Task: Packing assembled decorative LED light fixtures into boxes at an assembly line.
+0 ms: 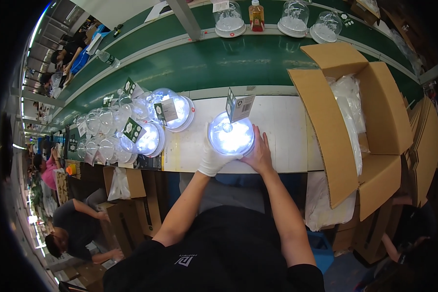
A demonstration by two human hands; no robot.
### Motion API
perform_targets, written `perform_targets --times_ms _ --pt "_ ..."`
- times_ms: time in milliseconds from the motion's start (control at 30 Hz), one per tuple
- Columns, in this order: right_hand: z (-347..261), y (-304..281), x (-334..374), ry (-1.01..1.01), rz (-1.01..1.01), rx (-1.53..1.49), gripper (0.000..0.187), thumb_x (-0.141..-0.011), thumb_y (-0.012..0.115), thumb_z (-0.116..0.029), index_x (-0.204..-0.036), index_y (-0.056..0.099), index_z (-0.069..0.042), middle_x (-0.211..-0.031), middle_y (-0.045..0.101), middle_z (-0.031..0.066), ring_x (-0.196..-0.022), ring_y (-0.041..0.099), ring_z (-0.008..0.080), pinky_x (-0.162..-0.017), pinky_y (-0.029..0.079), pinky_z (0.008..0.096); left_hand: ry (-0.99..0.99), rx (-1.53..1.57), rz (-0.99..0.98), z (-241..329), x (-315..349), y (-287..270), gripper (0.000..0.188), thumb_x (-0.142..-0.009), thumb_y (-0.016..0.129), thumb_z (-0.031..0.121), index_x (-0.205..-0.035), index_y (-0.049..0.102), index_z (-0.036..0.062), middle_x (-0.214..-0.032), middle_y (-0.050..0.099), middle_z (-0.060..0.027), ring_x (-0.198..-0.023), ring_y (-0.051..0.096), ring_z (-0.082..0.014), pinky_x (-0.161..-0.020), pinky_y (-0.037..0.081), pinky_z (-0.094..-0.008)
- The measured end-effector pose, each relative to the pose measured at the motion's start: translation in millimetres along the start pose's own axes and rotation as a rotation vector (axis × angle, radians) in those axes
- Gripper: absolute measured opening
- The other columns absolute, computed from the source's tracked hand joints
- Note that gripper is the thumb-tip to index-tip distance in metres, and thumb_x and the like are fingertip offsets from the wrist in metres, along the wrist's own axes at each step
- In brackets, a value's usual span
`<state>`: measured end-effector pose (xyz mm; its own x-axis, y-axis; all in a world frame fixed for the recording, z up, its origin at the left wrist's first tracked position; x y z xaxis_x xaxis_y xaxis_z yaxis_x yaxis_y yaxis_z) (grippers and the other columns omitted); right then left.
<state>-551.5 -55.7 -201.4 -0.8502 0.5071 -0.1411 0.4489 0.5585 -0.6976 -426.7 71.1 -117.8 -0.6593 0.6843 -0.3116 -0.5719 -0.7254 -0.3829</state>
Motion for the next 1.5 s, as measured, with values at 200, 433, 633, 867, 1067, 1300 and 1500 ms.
perform_targets --times_ms 200,433,633,867,1067,1300,1500 --pt "-8 -2 -2 -0.028 0.007 -0.004 0.137 -0.058 0.094 -0.049 -0.158 0.014 -0.001 -0.156 0.042 0.0196 -0.144 0.042 0.0329 -0.124 0.019 0.0515 0.085 -0.446 0.162 30 -19 0 0.090 -0.072 0.086 0.026 -0.146 0.043 -0.0014 -0.135 0.055 -0.0231 -0.116 0.059 -0.0388 -0.100 0.047 -0.0468" --pt "-12 -1 -3 0.035 -0.057 0.015 0.134 -0.062 0.093 -0.049 -0.159 0.013 -0.001 -0.158 0.039 0.0182 -0.145 0.042 0.0317 -0.125 0.017 0.0518 -0.054 0.195 0.344 -19 33 10 0.080 -0.075 0.084 0.023 -0.141 0.048 -0.0024 -0.135 0.056 -0.0214 -0.120 0.058 -0.0384 -0.101 0.048 -0.0477" --pt "-6 2 -1 -0.019 -0.040 0.006 0.126 -0.068 0.089 -0.044 -0.159 0.014 -0.001 -0.158 0.040 0.0181 -0.144 0.043 0.0313 -0.125 0.018 0.0509 0.334 -0.429 0.144 43 47 -17 0.078 -0.073 0.083 0.012 -0.142 0.048 0.0035 -0.136 0.053 -0.0216 -0.135 0.048 -0.0358 -0.108 0.043 -0.0466" --pt "5 12 3 -0.144 0.003 0.139 0.082 -0.083 0.075 -0.033 -0.149 0.038 0.000 -0.148 0.049 0.0213 -0.142 0.041 0.0352 -0.125 0.018 0.0516 0.597 -0.843 -0.339 57 -13 37 0.047 -0.081 0.059 0.017 -0.125 0.065 -0.0009 -0.138 0.057 -0.0187 -0.138 0.047 -0.0349 -0.114 0.036 -0.0528" --pt "-3 5 7 -0.011 0.064 -0.076 0.081 -0.081 0.078 -0.033 -0.147 0.043 -0.002 -0.147 0.050 0.0206 -0.143 0.040 0.0352 -0.125 0.019 0.0503 0.710 -1.200 -0.409 44 -15 58 0.039 -0.083 0.058 0.019 -0.112 0.071 -0.0041 -0.124 0.065 -0.0222 -0.131 0.051 -0.0402 -0.115 0.035 -0.0544" --pt "5 6 3 -0.018 0.058 0.151 0.102 -0.078 0.081 -0.038 -0.156 0.026 -0.002 -0.156 0.042 0.0191 -0.146 0.039 0.0309 -0.124 0.022 0.0488 0.552 -0.758 -0.813 6 39 54 0.035 -0.083 0.060 0.020 -0.109 0.071 -0.0018 -0.112 0.068 -0.0172 -0.109 0.063 -0.0359 -0.099 0.047 -0.0467" --pt "39 23 6 -0.045 0.066 0.200 0.125 -0.068 0.090 -0.046 -0.158 0.016 0.001 -0.159 0.039 0.0176 -0.145 0.041 0.0285 -0.124 0.022 0.0492 0.625 -0.379 -0.777 142 -33 -9 0.032 -0.082 0.072 0.020 -0.112 0.069 0.0102 -0.101 0.067 -0.0090 -0.084 0.066 -0.0313 -0.076 0.052 -0.0423"
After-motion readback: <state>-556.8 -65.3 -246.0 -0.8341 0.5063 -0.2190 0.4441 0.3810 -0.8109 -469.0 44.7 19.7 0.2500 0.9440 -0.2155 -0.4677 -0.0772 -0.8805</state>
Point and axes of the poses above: each hand's wrist, its own x-axis away from the middle knuckle, its own y-axis out of the palm, z = x × y, the point moved 3 cm from there along -x, towards the middle knuckle
